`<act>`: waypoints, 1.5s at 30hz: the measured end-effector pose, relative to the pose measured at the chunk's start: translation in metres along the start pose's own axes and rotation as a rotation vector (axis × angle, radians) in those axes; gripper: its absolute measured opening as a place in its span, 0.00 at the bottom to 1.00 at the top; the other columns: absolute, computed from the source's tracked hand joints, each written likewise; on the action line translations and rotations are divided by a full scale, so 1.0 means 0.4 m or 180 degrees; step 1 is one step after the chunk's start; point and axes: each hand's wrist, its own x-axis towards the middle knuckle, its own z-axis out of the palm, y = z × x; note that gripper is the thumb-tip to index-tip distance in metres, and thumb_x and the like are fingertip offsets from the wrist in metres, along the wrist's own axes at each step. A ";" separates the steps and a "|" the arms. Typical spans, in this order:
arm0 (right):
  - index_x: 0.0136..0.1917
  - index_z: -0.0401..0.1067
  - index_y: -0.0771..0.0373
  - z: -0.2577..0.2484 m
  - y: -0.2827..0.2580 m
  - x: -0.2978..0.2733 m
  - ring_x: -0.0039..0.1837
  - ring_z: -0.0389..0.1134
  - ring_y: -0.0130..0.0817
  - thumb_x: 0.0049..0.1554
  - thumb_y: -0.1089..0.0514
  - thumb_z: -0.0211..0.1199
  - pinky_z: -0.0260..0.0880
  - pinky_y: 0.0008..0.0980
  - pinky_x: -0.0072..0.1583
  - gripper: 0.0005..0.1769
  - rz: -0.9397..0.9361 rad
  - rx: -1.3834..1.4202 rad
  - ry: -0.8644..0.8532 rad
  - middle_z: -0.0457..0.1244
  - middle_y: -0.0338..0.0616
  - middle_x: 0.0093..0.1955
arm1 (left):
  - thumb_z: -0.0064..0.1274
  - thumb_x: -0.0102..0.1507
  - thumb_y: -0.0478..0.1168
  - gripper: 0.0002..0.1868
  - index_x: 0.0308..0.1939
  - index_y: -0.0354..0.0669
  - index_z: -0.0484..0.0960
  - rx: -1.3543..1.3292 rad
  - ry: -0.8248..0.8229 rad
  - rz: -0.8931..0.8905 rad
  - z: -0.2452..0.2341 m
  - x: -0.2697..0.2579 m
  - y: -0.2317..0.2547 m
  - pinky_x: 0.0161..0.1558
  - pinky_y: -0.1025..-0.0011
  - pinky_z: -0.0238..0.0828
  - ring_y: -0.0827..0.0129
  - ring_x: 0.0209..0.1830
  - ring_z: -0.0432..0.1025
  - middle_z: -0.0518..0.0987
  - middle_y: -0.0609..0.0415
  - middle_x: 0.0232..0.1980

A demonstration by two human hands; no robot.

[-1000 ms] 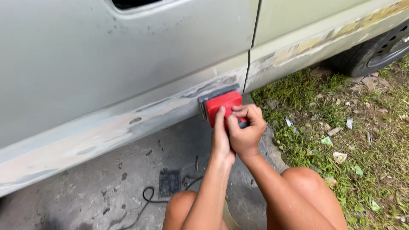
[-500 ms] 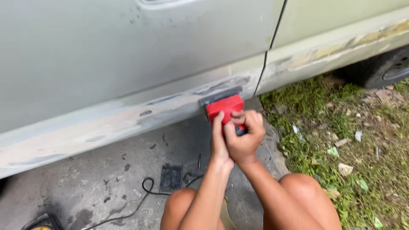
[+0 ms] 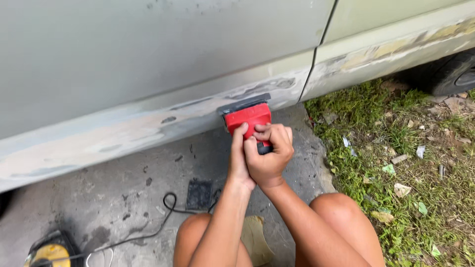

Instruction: The person uses a red electric sander to smooth the lower side panel of a silver car. They move the tool back and forth along the area below the door, focusing on the transition between the door and the rear quarter panel.

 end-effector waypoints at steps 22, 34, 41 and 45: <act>0.30 0.70 0.52 0.001 0.005 0.011 0.42 0.66 0.42 0.43 0.64 0.67 0.66 0.36 0.51 0.09 0.0007 -0.0049 0.0030 0.66 0.36 0.37 | 0.63 0.53 0.58 0.25 0.44 0.44 0.83 0.0028 -0.0049 -0.0066 0.000 0.027 -0.005 0.41 0.57 0.79 0.55 0.37 0.79 0.83 0.44 0.40; 0.30 0.71 0.54 -0.002 -0.015 0.026 0.43 0.67 0.44 0.44 0.64 0.67 0.71 0.39 0.54 0.07 0.0039 0.0047 0.0032 0.68 0.39 0.38 | 0.64 0.53 0.56 0.24 0.40 0.41 0.82 0.0046 -0.0080 0.0124 0.036 -0.013 0.020 0.37 0.57 0.79 0.55 0.32 0.79 0.82 0.43 0.35; 0.30 0.71 0.54 0.005 -0.022 0.018 0.44 0.68 0.45 0.43 0.64 0.67 0.70 0.40 0.54 0.07 0.0103 0.0058 0.0007 0.67 0.39 0.38 | 0.63 0.53 0.56 0.23 0.40 0.43 0.82 0.0056 0.0002 0.0000 0.016 -0.006 0.023 0.36 0.57 0.79 0.55 0.32 0.79 0.83 0.44 0.35; 0.29 0.71 0.55 0.012 -0.016 0.003 0.44 0.68 0.45 0.43 0.64 0.66 0.73 0.42 0.56 0.07 0.0088 0.0130 0.0048 0.67 0.41 0.37 | 0.63 0.53 0.55 0.23 0.41 0.42 0.81 0.0068 -0.0037 0.0161 0.009 -0.011 0.023 0.37 0.56 0.79 0.54 0.32 0.78 0.82 0.42 0.36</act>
